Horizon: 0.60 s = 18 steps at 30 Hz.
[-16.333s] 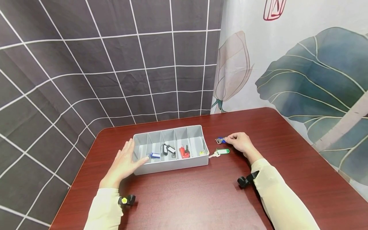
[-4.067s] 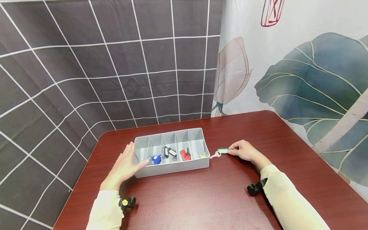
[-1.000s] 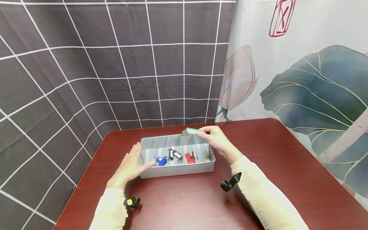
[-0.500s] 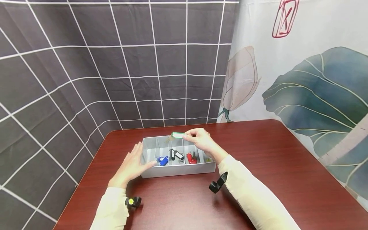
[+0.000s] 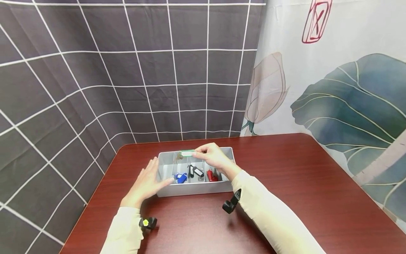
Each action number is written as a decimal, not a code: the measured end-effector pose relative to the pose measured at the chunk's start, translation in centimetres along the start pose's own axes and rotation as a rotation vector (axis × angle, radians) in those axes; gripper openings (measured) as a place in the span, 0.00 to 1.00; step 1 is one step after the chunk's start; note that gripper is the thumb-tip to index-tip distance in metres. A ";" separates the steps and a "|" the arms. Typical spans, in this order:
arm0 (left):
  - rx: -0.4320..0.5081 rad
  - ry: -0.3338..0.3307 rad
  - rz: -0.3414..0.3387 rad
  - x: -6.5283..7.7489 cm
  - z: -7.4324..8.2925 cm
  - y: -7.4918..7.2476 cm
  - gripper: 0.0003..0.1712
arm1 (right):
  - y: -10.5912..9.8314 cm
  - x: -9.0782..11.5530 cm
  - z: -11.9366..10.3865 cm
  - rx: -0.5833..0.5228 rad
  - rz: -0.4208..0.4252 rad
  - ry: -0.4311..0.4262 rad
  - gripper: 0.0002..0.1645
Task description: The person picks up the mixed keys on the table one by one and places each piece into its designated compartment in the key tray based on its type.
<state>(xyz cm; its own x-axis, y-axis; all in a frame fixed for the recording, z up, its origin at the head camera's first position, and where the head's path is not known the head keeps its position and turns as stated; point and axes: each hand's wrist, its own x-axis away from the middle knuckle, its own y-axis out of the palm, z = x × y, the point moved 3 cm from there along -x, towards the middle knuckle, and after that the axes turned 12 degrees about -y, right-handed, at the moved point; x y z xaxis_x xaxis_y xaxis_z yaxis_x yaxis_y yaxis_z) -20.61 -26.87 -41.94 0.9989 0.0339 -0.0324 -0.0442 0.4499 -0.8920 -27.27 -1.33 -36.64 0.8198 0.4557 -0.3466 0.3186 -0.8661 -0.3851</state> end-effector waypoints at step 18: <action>0.011 -0.028 -0.030 -0.2 -0.2 0.1 0.63 | 3.6 -1.8 0.9 0.000 -0.035 0.018 0.09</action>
<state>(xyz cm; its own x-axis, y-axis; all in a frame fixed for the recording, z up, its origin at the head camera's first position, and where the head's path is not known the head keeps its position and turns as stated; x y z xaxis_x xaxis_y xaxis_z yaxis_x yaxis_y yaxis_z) -20.84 -27.04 -42.12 0.9990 0.0450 0.0067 -0.0148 0.4604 -0.8876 -28.02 -5.11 -38.18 0.8163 0.4823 -0.3179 0.3476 -0.8497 -0.3965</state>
